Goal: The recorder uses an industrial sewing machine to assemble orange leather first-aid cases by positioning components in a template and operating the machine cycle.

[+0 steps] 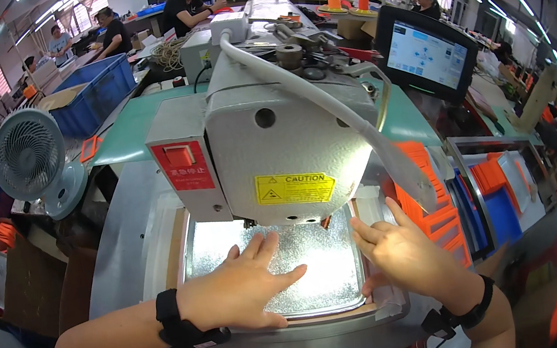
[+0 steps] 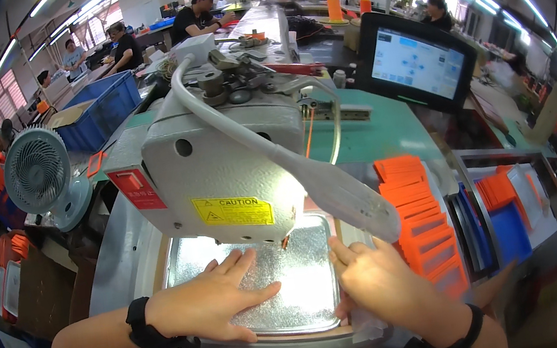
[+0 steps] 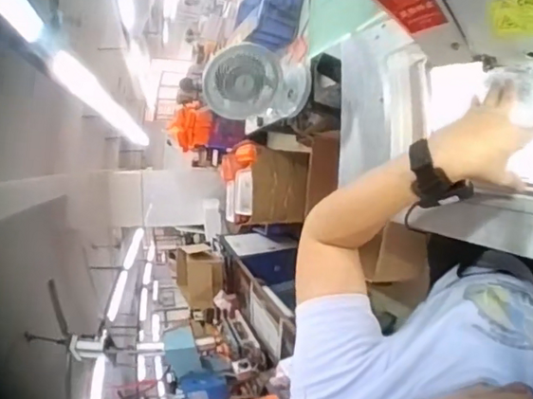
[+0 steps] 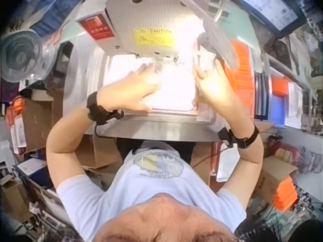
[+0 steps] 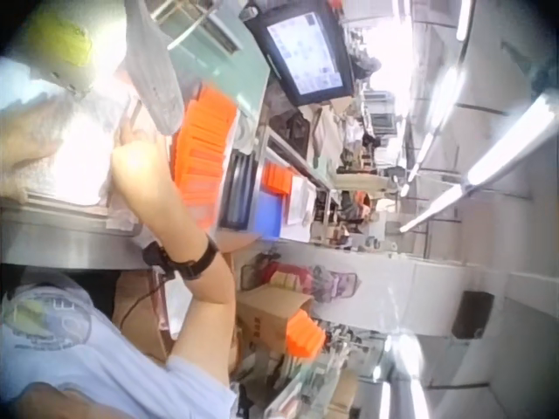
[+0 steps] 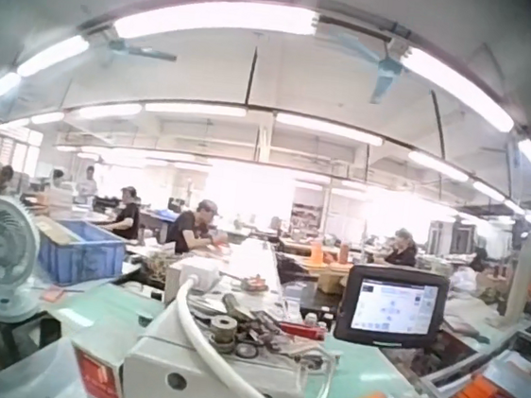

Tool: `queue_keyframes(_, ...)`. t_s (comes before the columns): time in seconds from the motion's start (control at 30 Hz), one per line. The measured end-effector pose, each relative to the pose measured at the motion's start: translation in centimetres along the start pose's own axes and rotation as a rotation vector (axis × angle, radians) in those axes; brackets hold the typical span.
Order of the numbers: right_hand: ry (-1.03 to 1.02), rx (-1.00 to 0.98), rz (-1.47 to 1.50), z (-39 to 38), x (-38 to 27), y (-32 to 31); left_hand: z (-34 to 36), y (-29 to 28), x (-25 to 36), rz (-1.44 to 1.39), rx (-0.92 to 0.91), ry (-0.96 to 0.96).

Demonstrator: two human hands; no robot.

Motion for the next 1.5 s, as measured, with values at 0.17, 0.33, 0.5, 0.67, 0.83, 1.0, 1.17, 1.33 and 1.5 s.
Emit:
queue_keyframes(0.17,-0.031,0.035,-0.006,0.3,-0.6,0.0,-0.7,-0.4,-0.4,0.029,0.019,0.018)
queue_keyframes(0.33,-0.049,0.027,-0.077,0.5,-0.5,-0.1,-1.0,-0.5,-0.7,-0.001,0.045,0.016)
queue_keyframes(0.5,-0.046,0.034,-0.092,0.6,-0.6,-0.3,-1.2,0.1,-1.3,-0.038,0.098,0.035)
queue_keyframes(0.67,-0.024,0.031,-0.034,0.5,-0.6,-0.5,-0.9,0.1,-1.3,-0.044,0.082,0.041)
queue_keyframes(0.83,-0.009,0.017,0.01,0.2,-0.2,-0.6,-0.7,0.3,-1.4,-0.022,0.1,0.061)
queue_keyframes(1.0,-0.007,0.043,0.057,0.5,-0.5,-0.4,-1.1,0.2,-2.0,0.001,0.074,0.07)
queue_keyframes(1.17,-0.032,0.078,0.087,1.5,-1.4,-0.3,-2.5,0.0,-3.1,0.015,0.074,0.06)
queue_keyframes(1.33,-0.051,0.12,0.058,2.6,-2.4,0.3,-3.7,0.1,-4.2,0.025,0.037,0.025)
queue_keyframes(1.5,-0.039,0.105,0.075,3.5,-3.0,0.0,-4.5,0.3,-5.3,0.054,0.09,0.023)
Point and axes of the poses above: each hand's wrist, its own z-axis towards the middle knuckle, its own y-axis out of the palm, x = y × z, the point moved 5 cm from there along z, towards the middle knuckle, and after that the axes turned 1 degree about -z, right-handed, at the moved point
